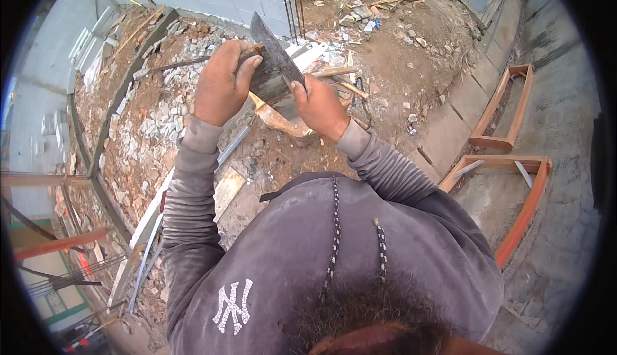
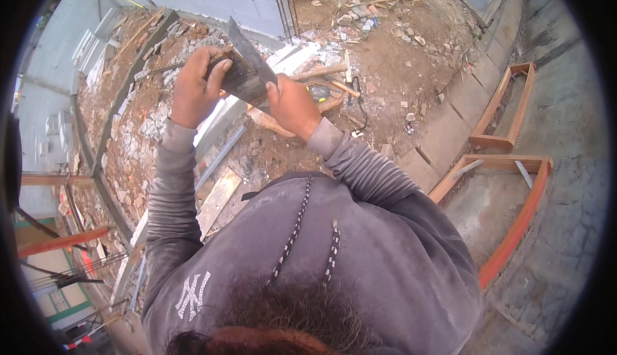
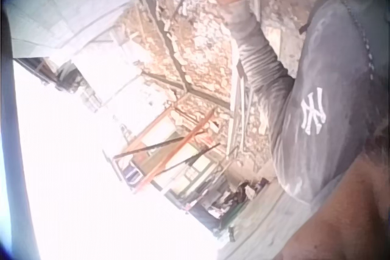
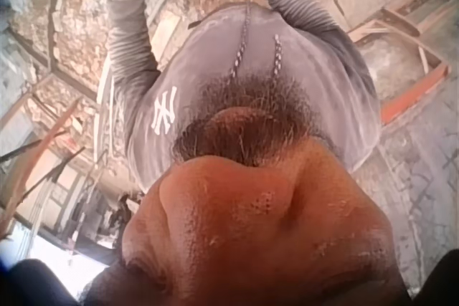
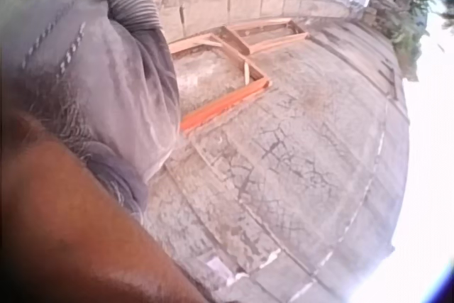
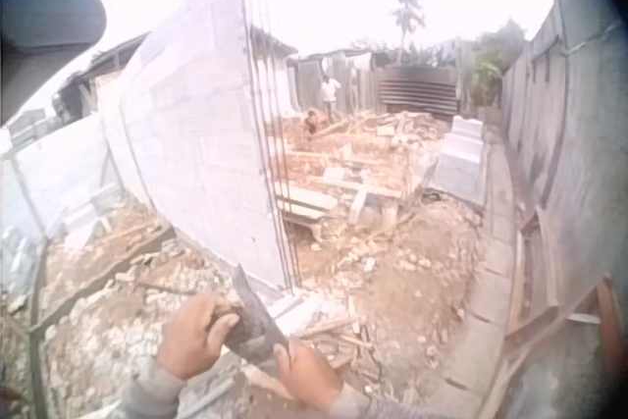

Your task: The person shaves the edge of a piece of wood using a machete while standing in a construction area.

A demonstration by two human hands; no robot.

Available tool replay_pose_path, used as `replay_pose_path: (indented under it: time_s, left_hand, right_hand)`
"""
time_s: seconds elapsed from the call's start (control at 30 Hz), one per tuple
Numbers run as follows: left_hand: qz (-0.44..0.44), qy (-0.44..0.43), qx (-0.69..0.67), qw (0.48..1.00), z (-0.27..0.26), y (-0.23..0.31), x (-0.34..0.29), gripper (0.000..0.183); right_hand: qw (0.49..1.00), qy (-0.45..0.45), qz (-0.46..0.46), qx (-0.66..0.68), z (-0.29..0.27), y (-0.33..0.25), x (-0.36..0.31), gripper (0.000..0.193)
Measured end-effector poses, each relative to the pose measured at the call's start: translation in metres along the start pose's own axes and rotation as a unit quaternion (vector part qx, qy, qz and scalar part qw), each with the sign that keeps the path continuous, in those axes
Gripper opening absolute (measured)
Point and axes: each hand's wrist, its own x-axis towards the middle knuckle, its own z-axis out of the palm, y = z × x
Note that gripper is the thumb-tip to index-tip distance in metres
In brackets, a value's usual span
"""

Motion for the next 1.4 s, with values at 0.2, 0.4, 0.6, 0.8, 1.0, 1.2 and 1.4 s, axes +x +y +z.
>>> replay_pose_path:
  time_s: [0.2,0.4,0.6,0.8,1.0,1.2,1.4]
  left_hand:
    - [0.025,0.012,0.028,0.999,0.000,0.001,-0.001,0.023]
    - [0.022,0.008,0.026,0.999,0.001,-0.001,-0.004,0.022]
    - [0.013,0.017,0.029,0.999,0.001,-0.002,-0.003,0.021]
    - [0.024,0.023,0.013,0.999,0.000,0.002,-0.003,0.019]
    - [-0.005,0.008,0.020,1.000,-0.004,-0.002,-0.001,0.020]
    - [0.015,0.010,0.013,1.000,-0.006,-0.004,-0.005,0.020]
    - [0.007,0.005,0.010,1.000,-0.007,-0.007,-0.006,0.021]
  right_hand:
    - [0.994,0.086,-0.008,0.065,0.001,0.001,-0.007,0.032]
    - [0.998,-0.009,0.056,-0.039,0.008,-0.003,-0.005,0.024]
    - [0.992,0.100,-0.021,0.067,0.004,0.003,-0.012,0.026]
    - [0.998,0.024,0.009,-0.049,0.016,0.004,-0.005,0.026]
    - [0.996,0.056,0.019,0.074,0.009,0.013,-0.009,0.028]
    - [0.989,-0.042,0.072,-0.119,0.037,0.044,-0.021,0.026]
    - [0.997,0.050,0.038,0.048,0.017,0.040,-0.016,0.030]
